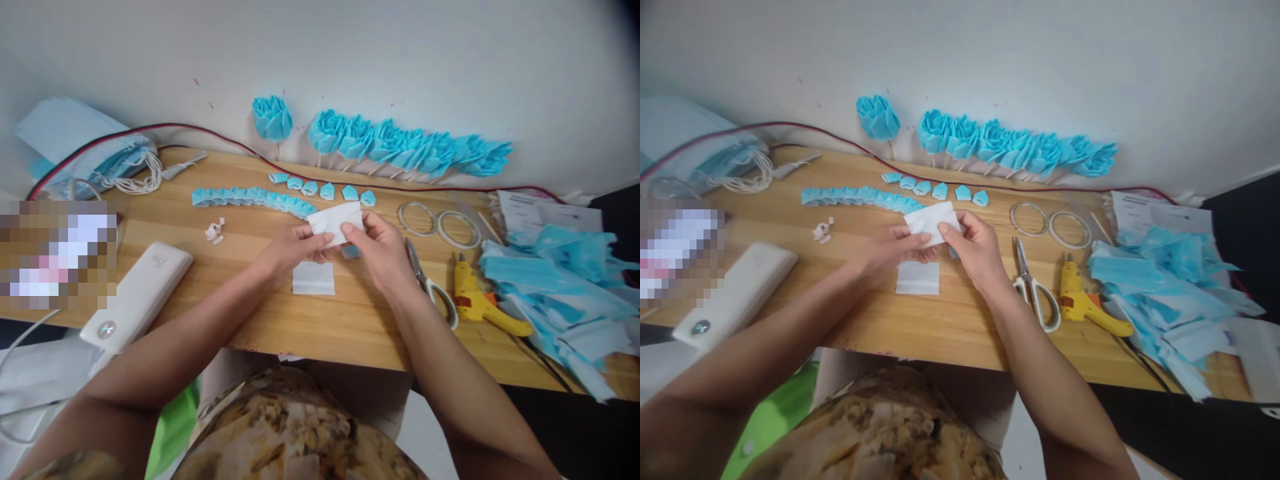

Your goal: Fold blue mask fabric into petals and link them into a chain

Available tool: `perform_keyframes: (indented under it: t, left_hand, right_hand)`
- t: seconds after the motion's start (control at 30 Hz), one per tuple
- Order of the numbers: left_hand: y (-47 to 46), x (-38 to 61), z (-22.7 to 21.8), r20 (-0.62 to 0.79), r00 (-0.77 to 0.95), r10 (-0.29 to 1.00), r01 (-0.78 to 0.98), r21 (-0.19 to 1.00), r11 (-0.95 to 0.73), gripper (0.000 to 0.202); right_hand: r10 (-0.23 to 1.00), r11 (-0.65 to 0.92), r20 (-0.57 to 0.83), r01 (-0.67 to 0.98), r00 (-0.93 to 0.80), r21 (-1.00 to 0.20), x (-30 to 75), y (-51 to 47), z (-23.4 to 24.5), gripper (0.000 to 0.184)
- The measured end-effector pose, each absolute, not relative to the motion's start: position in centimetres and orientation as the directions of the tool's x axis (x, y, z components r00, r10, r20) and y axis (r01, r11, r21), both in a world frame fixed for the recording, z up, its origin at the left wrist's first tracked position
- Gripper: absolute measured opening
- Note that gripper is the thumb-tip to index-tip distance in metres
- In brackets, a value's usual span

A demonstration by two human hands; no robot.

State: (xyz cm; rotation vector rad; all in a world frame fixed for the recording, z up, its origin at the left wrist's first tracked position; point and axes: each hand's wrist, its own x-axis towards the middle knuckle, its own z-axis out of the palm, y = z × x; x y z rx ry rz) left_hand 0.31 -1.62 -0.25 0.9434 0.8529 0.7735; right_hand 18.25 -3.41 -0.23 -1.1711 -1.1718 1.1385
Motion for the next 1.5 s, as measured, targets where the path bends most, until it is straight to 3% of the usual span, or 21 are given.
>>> perform_keyframes:
  t: [0.1, 0.23, 0.47, 0.67, 1.17, 1.33, 1.5]
  left_hand:
    - [-1.3, -0.1, -0.1, -0.248, 0.407, 0.879, -0.211, 0.911, 0.354, 0.017]
    - [-0.7, -0.6, 0.5, -0.252, 0.353, 0.901, -0.232, 0.909, 0.346, 0.017]
    - [-0.8, -0.6, 1.4, -0.318, 0.359, 0.878, -0.287, 0.857, 0.427, 0.016]
    - [-1.0, -0.8, 1.6, -0.328, 0.425, 0.843, -0.277, 0.840, 0.466, 0.015]
    - [-0.8, -0.9, 0.9, -0.273, 0.527, 0.805, -0.236, 0.863, 0.447, 0.030]
    - [-0.6, -0.7, 0.8, -0.267, 0.483, 0.834, -0.272, 0.860, 0.432, 0.039]
    - [-0.6, -0.6, 0.6, -0.264, 0.416, 0.870, -0.319, 0.854, 0.412, 0.035]
  right_hand:
    - [0.997, 0.064, 0.064, 0.014, 0.044, -0.998, 18.5, -3.3, -0.2, 0.032]
    - [0.995, 0.080, 0.086, 0.109, 0.053, -0.991, 19.5, -3.1, 0.2, 0.040]
    - [0.961, 0.277, 0.265, 0.216, -0.083, -0.936, 21.5, -3.1, 0.7, 0.023]
    - [0.954, 0.297, 0.263, 0.323, -0.147, -0.898, 21.8, -3.3, 0.4, 0.022]
    - [0.975, 0.217, 0.223, 0.252, -0.007, -0.943, 20.5, -3.1, 0.7, 0.016]
    - [0.979, 0.195, 0.203, 0.235, 0.010, -0.952, 20.4, -3.1, 0.8, 0.015]
    - [0.978, 0.210, 0.209, 0.223, -0.030, -0.952, 20.4, -3.1, 0.8, 0.012]
